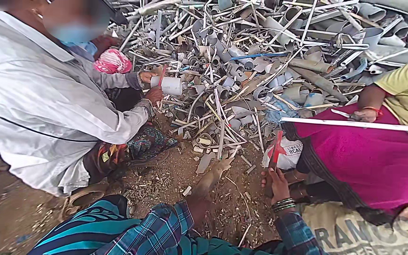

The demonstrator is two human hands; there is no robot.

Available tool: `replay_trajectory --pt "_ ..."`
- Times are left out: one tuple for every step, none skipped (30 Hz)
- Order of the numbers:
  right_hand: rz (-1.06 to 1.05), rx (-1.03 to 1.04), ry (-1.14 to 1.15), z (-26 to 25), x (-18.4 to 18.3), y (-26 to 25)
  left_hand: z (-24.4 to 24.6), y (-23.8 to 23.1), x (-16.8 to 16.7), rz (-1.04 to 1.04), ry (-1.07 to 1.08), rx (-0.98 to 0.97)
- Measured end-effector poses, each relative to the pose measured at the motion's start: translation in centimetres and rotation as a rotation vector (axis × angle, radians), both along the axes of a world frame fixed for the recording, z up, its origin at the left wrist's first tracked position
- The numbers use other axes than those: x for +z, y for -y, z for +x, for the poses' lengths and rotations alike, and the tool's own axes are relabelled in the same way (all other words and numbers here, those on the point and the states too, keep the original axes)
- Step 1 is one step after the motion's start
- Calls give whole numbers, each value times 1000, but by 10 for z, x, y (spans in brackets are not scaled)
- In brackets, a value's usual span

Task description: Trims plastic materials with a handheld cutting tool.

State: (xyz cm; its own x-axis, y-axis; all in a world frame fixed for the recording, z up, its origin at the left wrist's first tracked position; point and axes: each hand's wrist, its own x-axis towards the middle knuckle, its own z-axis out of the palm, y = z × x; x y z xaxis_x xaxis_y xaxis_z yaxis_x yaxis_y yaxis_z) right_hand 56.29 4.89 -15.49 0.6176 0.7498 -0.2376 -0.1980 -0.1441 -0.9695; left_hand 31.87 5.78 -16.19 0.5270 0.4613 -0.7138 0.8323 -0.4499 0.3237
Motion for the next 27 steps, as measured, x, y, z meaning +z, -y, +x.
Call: replay_trajectory --pt "-3 -1 1 0 0 0 0 -1 2 -11 -4 3" --pt "-5 0 2 -1 1 0 0 -1 3 -16 -3 4" --pt "-6 1 0 -1 1 0 -1 0 2 -17 3 9" --pt "-4 2 -4 -1 0 0 -1 0 -1 -8 14 10" --pt "-4 5 -6 -1 0 0 -2 0 -4 0 23 12" --pt "-2 7 -4 -1 0 0 -3 0 -8 13 32 8" --pt "-3 11 -1 -1 -1 0 -3 0 -10 17 30 10" --pt "-5 12 3 -1 -1 0 -2 0 -10 10 15 12" --pt "-5 12 6 -1 0 0 -1 -1 -10 7 -6 2" --pt "-6 10 5 -1 0 0 -2 -2 -15 12 -10 -7" --pt "-10 10 5 -1 -1 -1 -4 -3 -27 32 5 -19" --pt "-14 10 6 0 -1 -1 -7 -4 -44 61 33 -26" --pt "-14 12 8 0 -2 -1 -9 -6 -52 68 48 -25" --pt "-13 13 6 0 -1 -1 -9 -6 -54 67 50 -25" --pt "-10 15 2 0 -2 -1 -10 -8 -58 70 49 -32" --pt "-6 18 -3 1 -2 -1 -9 -8 -55 64 48 -34" --pt "-4 18 -8 1 -3 -1 -8 -7 -50 59 43 -32" --pt "-4 17 -14 1 -2 -1 -6 -6 -42 53 25 -32" --pt "-6 16 -16 0 -2 -1 -2 -4 -25 33 -5 -23" --pt "-10 15 -15 0 -1 -1 1 -2 -12 18 -23 -12" --pt "-14 15 -11 -1 -1 -1 2 -1 -6 16 -31 -7" --pt "-17 15 -8 -1 -1 -1 2 -1 -4 18 -29 -5" --pt "-20 15 -6 -1 -1 -1 1 0 -5 29 -20 -7" --pt "-22 14 -4 -1 -1 -1 1 0 -5 34 -15 -10" --pt "-23 14 -3 -2 -1 -1 0 1 -5 38 -8 -5" --pt "-24 13 -4 -2 -1 -1 1 1 -4 34 -11 -2" --pt "-23 15 -3 -3 -1 -1 1 2 -3 27 -18 7"
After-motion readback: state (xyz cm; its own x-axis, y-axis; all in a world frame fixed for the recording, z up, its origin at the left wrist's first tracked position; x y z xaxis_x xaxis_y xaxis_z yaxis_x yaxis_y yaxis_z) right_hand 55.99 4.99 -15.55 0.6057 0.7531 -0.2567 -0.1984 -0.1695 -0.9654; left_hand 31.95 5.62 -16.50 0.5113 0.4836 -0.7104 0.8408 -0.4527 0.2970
